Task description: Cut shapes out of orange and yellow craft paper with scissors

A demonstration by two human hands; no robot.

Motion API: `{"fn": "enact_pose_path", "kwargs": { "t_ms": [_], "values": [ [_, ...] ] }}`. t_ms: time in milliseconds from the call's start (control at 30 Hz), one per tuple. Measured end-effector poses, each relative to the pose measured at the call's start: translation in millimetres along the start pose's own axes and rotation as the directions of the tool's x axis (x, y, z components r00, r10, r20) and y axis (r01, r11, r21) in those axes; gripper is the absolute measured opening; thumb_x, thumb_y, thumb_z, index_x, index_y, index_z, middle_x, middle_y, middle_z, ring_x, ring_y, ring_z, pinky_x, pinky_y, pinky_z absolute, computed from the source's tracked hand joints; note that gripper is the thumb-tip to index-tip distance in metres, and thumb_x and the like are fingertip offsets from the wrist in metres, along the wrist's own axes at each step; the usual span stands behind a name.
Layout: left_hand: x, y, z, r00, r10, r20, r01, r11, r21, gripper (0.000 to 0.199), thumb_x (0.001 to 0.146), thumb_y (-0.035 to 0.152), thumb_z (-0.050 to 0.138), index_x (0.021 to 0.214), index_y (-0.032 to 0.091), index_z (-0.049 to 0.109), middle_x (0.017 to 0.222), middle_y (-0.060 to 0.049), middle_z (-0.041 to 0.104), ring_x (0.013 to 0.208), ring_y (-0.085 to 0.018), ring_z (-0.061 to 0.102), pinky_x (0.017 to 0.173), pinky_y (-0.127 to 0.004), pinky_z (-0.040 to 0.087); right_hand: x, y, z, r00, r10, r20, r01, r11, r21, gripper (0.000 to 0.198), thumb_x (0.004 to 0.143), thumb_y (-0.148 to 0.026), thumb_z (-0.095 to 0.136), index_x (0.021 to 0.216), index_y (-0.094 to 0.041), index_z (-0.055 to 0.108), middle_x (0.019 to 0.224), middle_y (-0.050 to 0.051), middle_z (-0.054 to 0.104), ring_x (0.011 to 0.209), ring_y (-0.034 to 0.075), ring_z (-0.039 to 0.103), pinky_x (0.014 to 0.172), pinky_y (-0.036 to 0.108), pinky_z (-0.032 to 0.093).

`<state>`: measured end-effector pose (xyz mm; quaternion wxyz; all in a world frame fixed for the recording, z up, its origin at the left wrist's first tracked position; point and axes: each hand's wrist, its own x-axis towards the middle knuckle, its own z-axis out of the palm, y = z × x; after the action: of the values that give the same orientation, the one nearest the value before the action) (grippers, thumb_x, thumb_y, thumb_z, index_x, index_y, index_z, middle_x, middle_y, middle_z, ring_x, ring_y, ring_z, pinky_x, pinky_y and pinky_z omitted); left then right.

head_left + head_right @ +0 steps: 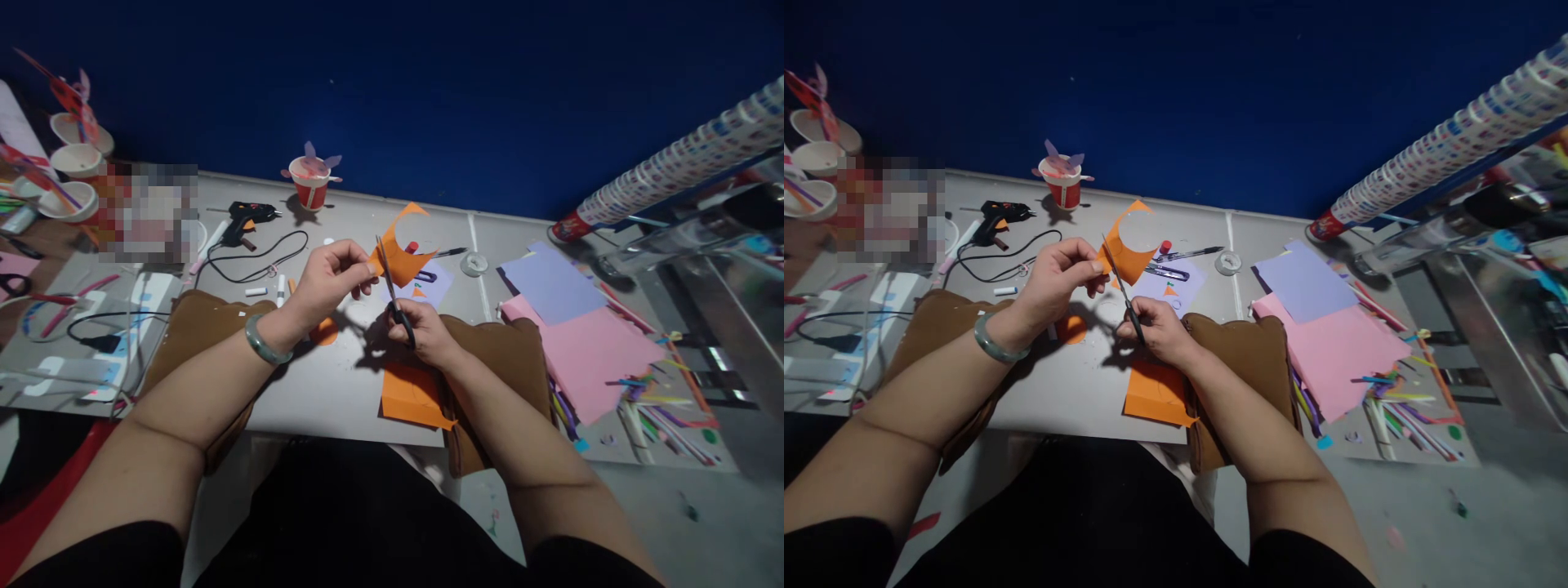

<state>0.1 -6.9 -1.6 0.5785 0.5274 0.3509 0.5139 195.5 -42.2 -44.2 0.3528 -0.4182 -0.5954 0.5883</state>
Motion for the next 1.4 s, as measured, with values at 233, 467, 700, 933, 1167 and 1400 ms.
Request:
{"fn": "enact_pose_path", "kwargs": {
  "t_ms": [233, 467, 700, 933, 1167, 1400],
  "values": [
    [-1.0, 1.6, 4.4, 0.998, -0.029, 0.048, 0.029, 1.0, 0.004, 0.031, 0.075, 0.038, 0.08, 0.069, 0.016, 0.059, 0.064, -0.002, 0.068, 0.05, -0.007, 0.058, 0.047, -0.019, 0.045, 0.0, 1.5, -0.1, 1.0, -0.011, 0.001, 0.011, 1.0, 0.01, 0.048, 0.064, -0.056, 0.082, 0.065, -0.019, 0.051, 0.059, -0.005, 0.049, 0.056, 0.009, 0.038, 0.055, 0.024, 0.031],
    [-2.3, 0.4, 3.8, 0.998, -0.02, 0.054, 0.019, 1.0, 0.018, 0.028, 0.077, 0.035, 0.079, 0.067, 0.015, 0.061, 0.064, -0.002, 0.068, 0.052, -0.008, 0.058, 0.048, -0.019, 0.046, 0.0, -1.4, 0.7, 1.0, -0.015, 0.017, 0.014, 1.0, 0.013, 0.051, 0.064, -0.059, 0.082, 0.065, -0.019, 0.052, 0.058, -0.005, 0.05, 0.055, 0.009, 0.039, 0.053, 0.024, 0.033],
    [-1.5, 0.2, 3.8, 0.997, -0.04, 0.069, 0.039, 0.999, 0.013, 0.025, 0.075, 0.029, 0.079, 0.065, 0.015, 0.06, 0.06, -0.001, 0.066, 0.05, -0.007, 0.056, 0.047, -0.019, 0.046, -0.1, -3.8, 1.4, 0.999, -0.022, 0.028, 0.021, 1.0, 0.017, 0.051, 0.064, -0.06, 0.082, 0.064, -0.019, 0.051, 0.059, -0.005, 0.049, 0.055, 0.009, 0.04, 0.053, 0.024, 0.035],
    [-2.2, 0.4, 2.8, 0.997, -0.043, 0.063, 0.042, 0.999, 0.014, 0.024, 0.076, 0.027, 0.077, 0.066, 0.015, 0.059, 0.061, -0.001, 0.067, 0.05, -0.007, 0.056, 0.048, -0.018, 0.046, 0.4, -0.1, 1.9, 1.0, -0.006, 0.011, 0.006, 0.999, 0.033, 0.046, 0.065, -0.051, 0.082, 0.063, -0.019, 0.05, 0.058, -0.005, 0.049, 0.055, 0.008, 0.039, 0.053, 0.023, 0.033],
    [-2.0, 1.9, 3.5, 0.997, -0.037, 0.062, 0.036, 0.999, 0.01, 0.023, 0.075, 0.027, 0.077, 0.066, 0.015, 0.059, 0.061, -0.001, 0.067, 0.05, -0.007, 0.057, 0.048, -0.018, 0.046, 0.6, -0.7, 1.0, 1.0, -0.006, 0.012, 0.005, 1.0, 0.021, 0.043, 0.065, -0.049, 0.082, 0.063, -0.019, 0.05, 0.058, -0.005, 0.048, 0.054, 0.009, 0.038, 0.053, 0.024, 0.031],
    [-1.0, 2.2, 1.3, 0.998, -0.009, 0.068, 0.008, 1.0, 0.02, 0.022, 0.077, 0.028, 0.075, 0.066, 0.016, 0.059, 0.061, -0.001, 0.067, 0.051, -0.007, 0.057, 0.048, -0.018, 0.046, 0.6, 3.6, 0.7, 1.0, -0.014, -0.009, 0.014, 1.0, 0.013, 0.05, 0.063, -0.056, 0.084, 0.063, -0.019, 0.051, 0.059, -0.005, 0.048, 0.055, 0.008, 0.037, 0.054, 0.024, 0.03]
  ]
}}
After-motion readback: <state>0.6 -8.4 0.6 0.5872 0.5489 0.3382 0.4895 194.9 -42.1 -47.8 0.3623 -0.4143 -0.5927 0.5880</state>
